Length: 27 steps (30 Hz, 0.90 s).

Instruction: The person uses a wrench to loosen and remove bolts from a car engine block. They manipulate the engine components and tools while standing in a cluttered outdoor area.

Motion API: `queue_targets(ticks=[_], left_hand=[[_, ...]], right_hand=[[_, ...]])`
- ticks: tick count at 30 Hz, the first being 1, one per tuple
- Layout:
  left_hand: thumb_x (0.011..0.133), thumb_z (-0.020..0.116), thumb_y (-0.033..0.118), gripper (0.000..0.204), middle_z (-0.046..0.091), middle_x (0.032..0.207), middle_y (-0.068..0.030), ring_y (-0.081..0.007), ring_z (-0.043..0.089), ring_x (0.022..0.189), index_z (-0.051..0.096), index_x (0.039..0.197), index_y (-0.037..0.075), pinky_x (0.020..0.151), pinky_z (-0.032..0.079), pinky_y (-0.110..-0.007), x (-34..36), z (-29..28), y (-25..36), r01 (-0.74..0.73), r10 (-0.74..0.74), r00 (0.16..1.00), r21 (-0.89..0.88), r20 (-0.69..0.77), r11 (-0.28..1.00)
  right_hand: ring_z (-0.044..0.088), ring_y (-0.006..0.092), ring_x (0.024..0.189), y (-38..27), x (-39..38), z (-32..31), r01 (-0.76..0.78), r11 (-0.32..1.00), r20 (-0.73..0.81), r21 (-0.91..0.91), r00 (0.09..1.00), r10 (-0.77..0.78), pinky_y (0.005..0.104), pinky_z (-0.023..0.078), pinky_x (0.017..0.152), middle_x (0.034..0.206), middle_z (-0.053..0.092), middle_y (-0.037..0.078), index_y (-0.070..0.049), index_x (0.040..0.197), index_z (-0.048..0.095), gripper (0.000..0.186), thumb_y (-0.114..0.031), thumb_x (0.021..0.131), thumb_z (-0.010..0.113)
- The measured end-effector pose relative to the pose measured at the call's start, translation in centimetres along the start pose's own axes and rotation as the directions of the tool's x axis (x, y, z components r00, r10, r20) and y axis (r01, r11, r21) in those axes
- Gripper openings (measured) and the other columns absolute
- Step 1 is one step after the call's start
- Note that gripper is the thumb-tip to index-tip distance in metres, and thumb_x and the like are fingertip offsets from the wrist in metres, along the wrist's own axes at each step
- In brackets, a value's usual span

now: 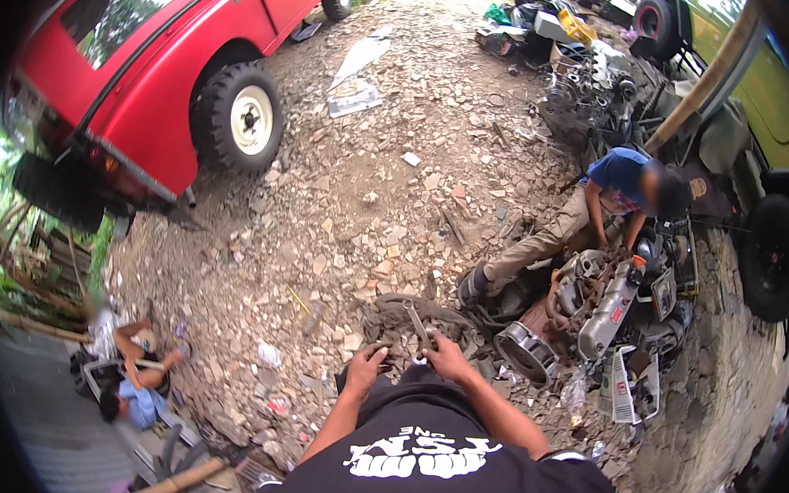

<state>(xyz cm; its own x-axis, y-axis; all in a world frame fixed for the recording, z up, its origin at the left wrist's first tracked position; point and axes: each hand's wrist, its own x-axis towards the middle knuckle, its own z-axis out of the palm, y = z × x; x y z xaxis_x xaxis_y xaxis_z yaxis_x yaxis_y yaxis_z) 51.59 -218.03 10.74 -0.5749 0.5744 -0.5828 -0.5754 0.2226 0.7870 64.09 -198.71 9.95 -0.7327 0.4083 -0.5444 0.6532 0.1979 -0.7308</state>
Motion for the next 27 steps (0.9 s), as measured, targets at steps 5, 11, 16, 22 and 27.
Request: queue_targets(ticks=[5,11,16,22,27], left_hand=[[0.099,0.056,0.013,0.025,0.069,0.096,-0.0086,-0.0178,0.068,0.082,0.067,0.117,0.000,0.076,0.059,-0.034,8.5,-2.6,8.8,-0.101,0.086,0.988,-0.111,-0.126,0.989],[0.098,0.057,0.015,0.025,0.069,0.094,-0.0090,-0.0169,0.067,0.078,0.068,0.115,0.000,0.073,0.058,-0.032,22.0,-7.1,15.6,-0.093,0.039,0.979,-0.266,-0.201,0.959],[0.096,0.060,0.018,0.025,0.071,0.092,-0.0068,-0.0140,0.066,0.075,0.069,0.113,0.002,0.066,0.054,-0.029,38.1,-13.8,21.6,0.063,-0.071,0.991,-0.074,-0.113,0.995],[0.099,0.056,0.022,0.032,0.071,0.102,-0.0093,-0.0164,0.065,0.090,0.067,0.119,0.000,0.082,0.050,-0.029,51.8,-8.1,41.1,-0.088,0.025,0.976,0.288,0.215,0.954],[0.097,0.060,0.025,0.035,0.073,0.101,-0.0113,-0.0162,0.068,0.085,0.067,0.121,0.001,0.078,0.053,-0.030,65.6,-3.7,46.6,-0.142,-0.066,0.930,0.517,0.362,0.844]], right_hand=[[0.063,0.0172,0.074,-7.4,10.7,-4.7,0.187,0.965,0.027,0.183,0.980,-0.195,0.0350,0.051,0.068,0.091,0.069,0.011,-0.006,0.142,0.048,0.054,-0.022,0.093,0.065],[0.048,0.0095,0.062,-15.7,23.7,-5.8,-0.173,0.831,0.113,0.529,0.985,0.133,0.0250,0.042,0.055,0.082,0.056,0.000,-0.009,0.134,0.056,0.046,-0.036,0.097,0.063],[0.030,0.0078,0.050,-22.6,34.3,-6.6,-0.467,0.241,0.352,0.851,0.847,0.397,0.0256,0.028,0.045,0.066,0.035,-0.007,-0.013,0.113,0.057,0.022,-0.032,0.102,0.055],[0.038,0.0101,0.049,-27.4,48.0,-14.6,-0.148,0.512,-0.095,0.846,0.904,0.418,0.0280,0.033,0.043,0.069,0.044,-0.001,-0.011,0.097,0.050,0.024,-0.033,0.098,0.060],[0.043,0.0116,0.048,-35.0,55.5,-21.2,-0.070,0.594,-0.163,0.802,0.930,0.331,0.0309,0.038,0.043,0.076,0.052,0.001,-0.011,0.099,0.054,0.026,-0.036,0.097,0.062]])
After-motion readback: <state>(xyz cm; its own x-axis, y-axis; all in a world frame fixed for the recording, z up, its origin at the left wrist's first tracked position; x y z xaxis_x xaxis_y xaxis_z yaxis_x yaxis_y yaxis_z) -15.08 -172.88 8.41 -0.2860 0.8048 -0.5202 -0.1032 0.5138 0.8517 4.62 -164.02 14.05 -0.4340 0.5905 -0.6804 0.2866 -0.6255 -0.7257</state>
